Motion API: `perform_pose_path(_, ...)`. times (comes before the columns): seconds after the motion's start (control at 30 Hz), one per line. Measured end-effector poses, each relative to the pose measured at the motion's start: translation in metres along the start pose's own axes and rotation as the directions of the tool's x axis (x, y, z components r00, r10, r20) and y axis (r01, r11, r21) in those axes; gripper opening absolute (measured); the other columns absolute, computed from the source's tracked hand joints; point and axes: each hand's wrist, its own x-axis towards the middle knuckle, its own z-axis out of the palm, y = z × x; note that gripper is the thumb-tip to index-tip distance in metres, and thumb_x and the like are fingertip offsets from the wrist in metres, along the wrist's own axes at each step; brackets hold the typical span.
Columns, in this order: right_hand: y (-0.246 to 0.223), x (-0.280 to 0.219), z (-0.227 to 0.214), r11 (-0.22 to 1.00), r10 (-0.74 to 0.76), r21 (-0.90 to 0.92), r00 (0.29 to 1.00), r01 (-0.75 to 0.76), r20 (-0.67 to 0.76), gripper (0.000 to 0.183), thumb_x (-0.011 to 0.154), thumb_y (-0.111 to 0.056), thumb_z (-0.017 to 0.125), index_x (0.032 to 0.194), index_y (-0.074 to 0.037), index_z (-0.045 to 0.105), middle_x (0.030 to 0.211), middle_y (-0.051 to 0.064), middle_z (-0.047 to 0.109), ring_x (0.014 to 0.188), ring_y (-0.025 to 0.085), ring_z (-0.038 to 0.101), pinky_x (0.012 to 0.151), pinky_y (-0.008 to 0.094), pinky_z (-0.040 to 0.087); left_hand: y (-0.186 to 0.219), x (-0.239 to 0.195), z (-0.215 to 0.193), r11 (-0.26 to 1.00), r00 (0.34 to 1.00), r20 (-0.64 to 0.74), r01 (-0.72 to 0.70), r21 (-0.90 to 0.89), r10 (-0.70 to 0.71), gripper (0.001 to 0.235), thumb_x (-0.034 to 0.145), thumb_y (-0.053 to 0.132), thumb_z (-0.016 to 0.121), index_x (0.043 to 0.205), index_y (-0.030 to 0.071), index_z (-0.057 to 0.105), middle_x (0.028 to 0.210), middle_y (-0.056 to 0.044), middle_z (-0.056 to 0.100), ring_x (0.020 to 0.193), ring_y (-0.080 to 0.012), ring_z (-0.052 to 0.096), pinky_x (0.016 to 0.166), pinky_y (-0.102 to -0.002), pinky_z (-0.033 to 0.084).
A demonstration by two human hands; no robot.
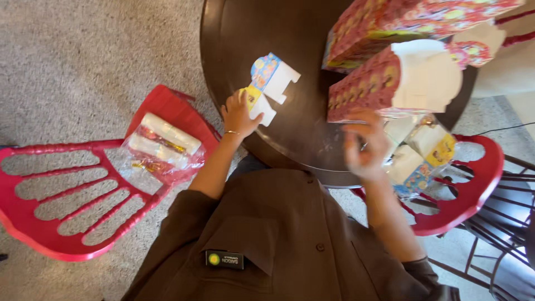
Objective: The person assembles flat-packed paper boxes by folding and tucking flaps into slots. They repeatedly pick up a flat box, fold the sides, and secure the structure, then place the finished box on a stack. The person also handles plastic-wrapped packages of boxes and rubber bands on the table.
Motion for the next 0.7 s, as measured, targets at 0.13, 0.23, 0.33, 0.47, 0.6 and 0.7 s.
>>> perform_pose_path(0.13, -0.006, -0.044, 0.067, 0.985, 0.162, 0.022, 0.964, -0.17, 0.211, 0.021, 0.084, 0.008, 0.066, 0.1, -0.005, 0.069, 0.115, 0.014, 0.068, 0.114, 0.035, 0.066, 0.098, 0.042, 0.054, -0.002, 0.001, 0.017, 0.991, 0.984, 0.158, 0.061, 0.123, -0.08, 0.102, 0.063, 0.046, 0.09, 0.143, 0.004, 0.043, 0.15, -0.016, 0.038, 0.134, -0.0383, 0.039, 0.099, -0.064, 0.04)
perform_pose_path(0.23, -0.007, -0.076, 0.084, 0.957, 0.264, 0.047, 0.924, -0.288, 0.276, 0.019, 0.087, 0.007, 0.068, 0.101, -0.005, 0.07, 0.115, 0.012, 0.069, 0.11, 0.032, 0.067, 0.094, 0.04, 0.055, -0.007, -0.009, 0.026, 0.993, 0.986, 0.157, 0.041, 0.114, -0.059, 0.105, 0.064, 0.043, 0.09, 0.148, 0.001, 0.042, 0.155, -0.015, 0.037, 0.135, -0.0393, 0.041, 0.1, -0.059, 0.044)
perform_pose_path(0.33, 0.003, -0.084, 0.092, 0.945, 0.295, 0.059, 0.915, -0.323, 0.276, 0.018, 0.087, 0.007, 0.067, 0.101, -0.004, 0.07, 0.115, 0.012, 0.069, 0.107, 0.031, 0.068, 0.092, 0.039, 0.056, -0.011, 0.007, 0.021, 0.99, 0.979, 0.206, -0.031, 0.141, 0.001, 0.109, 0.064, 0.044, 0.091, 0.149, -0.002, 0.04, 0.157, -0.017, 0.035, 0.134, -0.0405, 0.041, 0.099, -0.056, 0.046)
perform_pose_path(0.47, 0.011, -0.095, 0.097, 0.916, 0.368, 0.045, 0.88, -0.398, 0.301, 0.017, 0.089, 0.005, 0.067, 0.103, -0.004, 0.07, 0.116, 0.013, 0.069, 0.105, 0.031, 0.068, 0.09, 0.039, 0.056, -0.009, -0.001, 0.018, 0.967, 0.967, 0.253, -0.077, 0.244, 0.014, 0.115, 0.061, 0.05, 0.092, 0.145, -0.006, 0.038, 0.153, -0.019, 0.033, 0.131, -0.0406, 0.041, 0.097, -0.059, 0.044)
perform_pose_path(0.6, 0.02, -0.091, 0.107, 0.917, 0.367, 0.041, 0.879, -0.397, 0.303, 0.016, 0.09, 0.004, 0.067, 0.102, -0.006, 0.07, 0.114, 0.013, 0.069, 0.107, 0.031, 0.069, 0.091, 0.039, 0.056, -0.008, 0.007, 0.016, 0.984, 0.965, 0.26, -0.065, 0.166, 0.02, 0.114, 0.062, 0.045, 0.091, 0.147, -0.007, 0.036, 0.154, -0.022, 0.034, 0.132, -0.0417, 0.041, 0.099, -0.054, 0.045)
perform_pose_path(0.7, 0.024, -0.102, 0.107, 0.925, 0.35, 0.05, 0.897, -0.376, 0.269, 0.018, 0.09, 0.004, 0.065, 0.105, -0.005, 0.07, 0.115, 0.014, 0.069, 0.108, 0.033, 0.068, 0.092, 0.039, 0.056, -0.013, 0.0, 0.025, 0.979, 0.976, 0.207, -0.107, 0.173, 0.07, 0.106, 0.066, 0.037, 0.086, 0.147, -0.01, 0.036, 0.15, -0.026, 0.036, 0.13, -0.0429, 0.042, 0.104, -0.052, 0.044)
